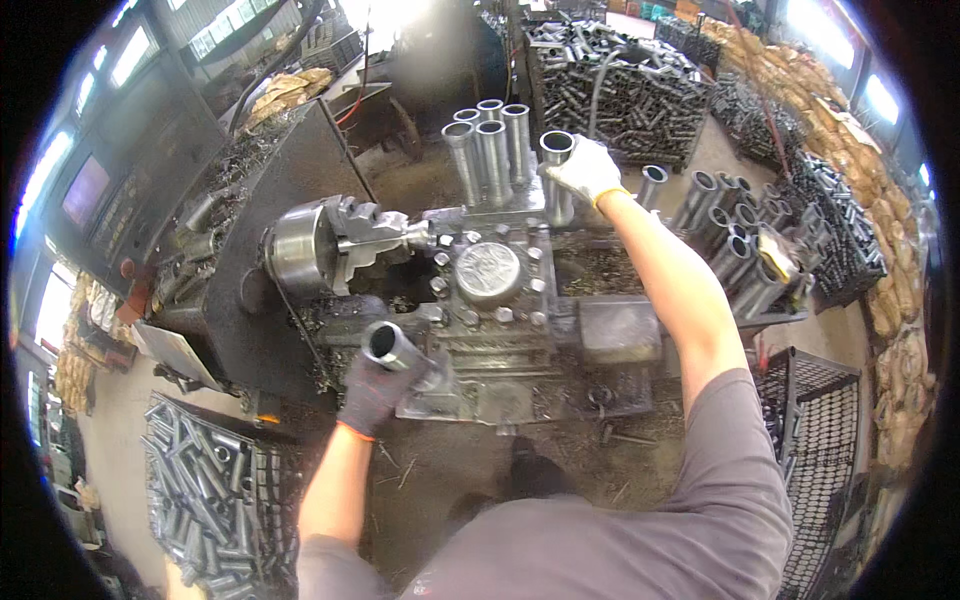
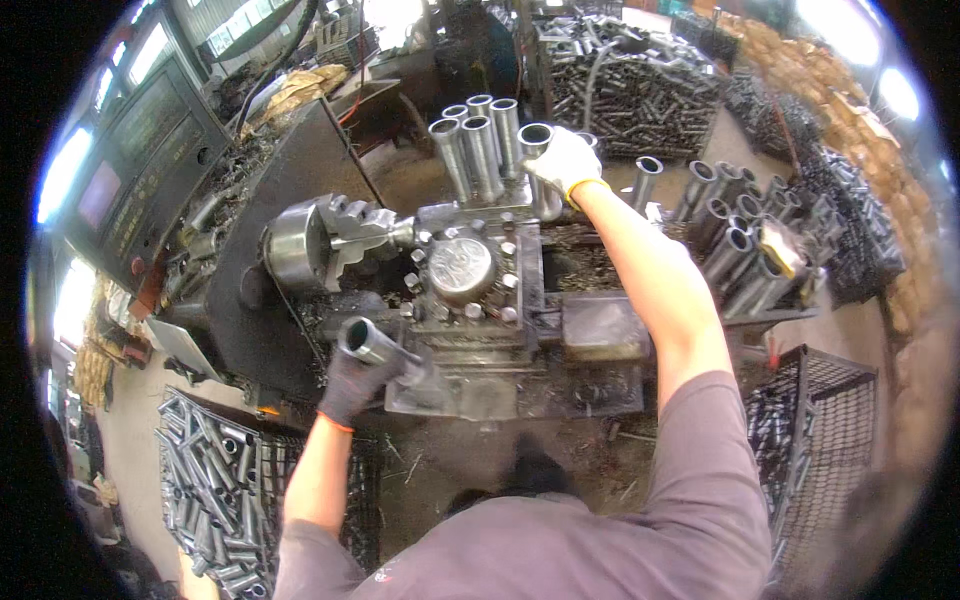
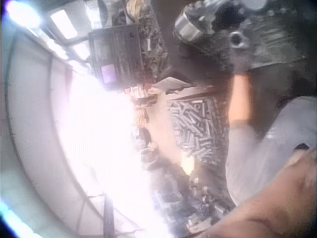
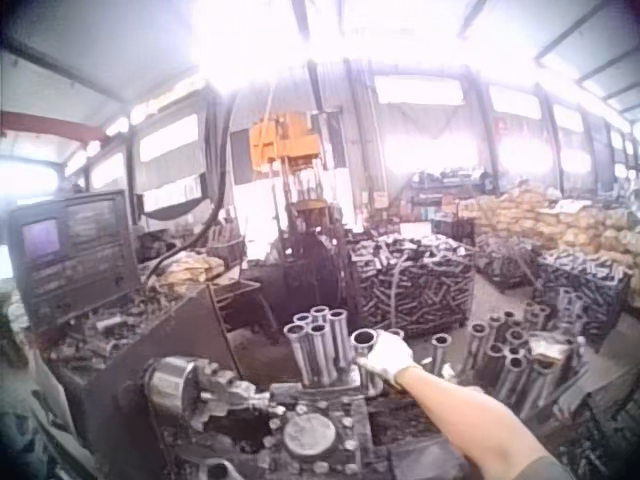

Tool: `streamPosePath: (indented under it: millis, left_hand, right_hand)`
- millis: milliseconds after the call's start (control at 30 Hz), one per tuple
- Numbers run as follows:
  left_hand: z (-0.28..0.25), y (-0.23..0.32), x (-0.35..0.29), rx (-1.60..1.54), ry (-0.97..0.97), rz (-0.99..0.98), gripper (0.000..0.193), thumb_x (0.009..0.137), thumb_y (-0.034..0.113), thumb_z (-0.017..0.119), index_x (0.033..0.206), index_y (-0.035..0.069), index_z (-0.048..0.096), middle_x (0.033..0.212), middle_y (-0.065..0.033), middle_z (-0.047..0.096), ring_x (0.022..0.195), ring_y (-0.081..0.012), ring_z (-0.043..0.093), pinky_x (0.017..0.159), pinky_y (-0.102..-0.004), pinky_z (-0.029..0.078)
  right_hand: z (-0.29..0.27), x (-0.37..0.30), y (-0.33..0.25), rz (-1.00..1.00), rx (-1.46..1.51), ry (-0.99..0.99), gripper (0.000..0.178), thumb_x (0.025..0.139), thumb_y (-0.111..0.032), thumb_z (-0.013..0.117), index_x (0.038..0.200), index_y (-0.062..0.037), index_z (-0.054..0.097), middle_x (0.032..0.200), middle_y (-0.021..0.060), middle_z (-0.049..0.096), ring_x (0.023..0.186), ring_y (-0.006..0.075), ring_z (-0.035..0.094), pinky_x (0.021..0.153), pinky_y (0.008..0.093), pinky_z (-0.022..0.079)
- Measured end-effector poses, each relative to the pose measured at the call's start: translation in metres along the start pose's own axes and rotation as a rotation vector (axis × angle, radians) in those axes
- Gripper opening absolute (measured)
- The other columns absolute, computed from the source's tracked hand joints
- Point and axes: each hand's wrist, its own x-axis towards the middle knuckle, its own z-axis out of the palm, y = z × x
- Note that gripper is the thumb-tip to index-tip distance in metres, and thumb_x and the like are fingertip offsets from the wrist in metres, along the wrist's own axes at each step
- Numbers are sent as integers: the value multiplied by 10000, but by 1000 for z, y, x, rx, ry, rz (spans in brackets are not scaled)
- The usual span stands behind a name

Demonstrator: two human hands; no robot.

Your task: The person puts on gloves and repeatedly loads cylindrical metal parts into a lathe chuck, operates the machine, and removes the finished parts into a nearby crate. The cycle of loading, machining, and unloading is repeated throughout the clip.

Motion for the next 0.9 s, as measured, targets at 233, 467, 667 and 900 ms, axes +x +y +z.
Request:
streamPosePath:
  millis: [233,467,667,900]
  left_hand:
    - [15,-31,29,403,-226,-121,547,777,241,973,1215,79,688,1118,-77,776,1058,-192,730,954,-368,601]
    - [-17,-40,17,262,-258,82,583,859,267,879,1359,81,643,1248,-152,734,1153,-309,715,1018,-453,570]
    - [-92,-105,27,812,-574,-201,532,992,417,622,1395,70,620,1199,-293,716,1151,-441,697,973,-492,568]
    - [-76,-66,56,783,108,356,472,941,236,678,1394,109,661,1385,-220,662,1241,-453,662,1015,-525,577]
  right_hand:
    - [101,80,39,79,104,97,596,757,-462,861,1202,-79,759,1219,211,765,1143,366,735,1020,447,572]
    - [100,84,40,32,-24,-117,662,763,-524,841,1192,-28,755,1174,226,777,1078,354,755,982,438,578]
    - [53,68,-24,-19,-313,-634,532,889,-455,725,1159,0,777,1058,214,798,962,315,768,904,417,592]
    - [116,42,-148,-459,-277,-817,789,794,-517,767,1375,5,654,1217,245,762,1146,380,725,1022,445,555]
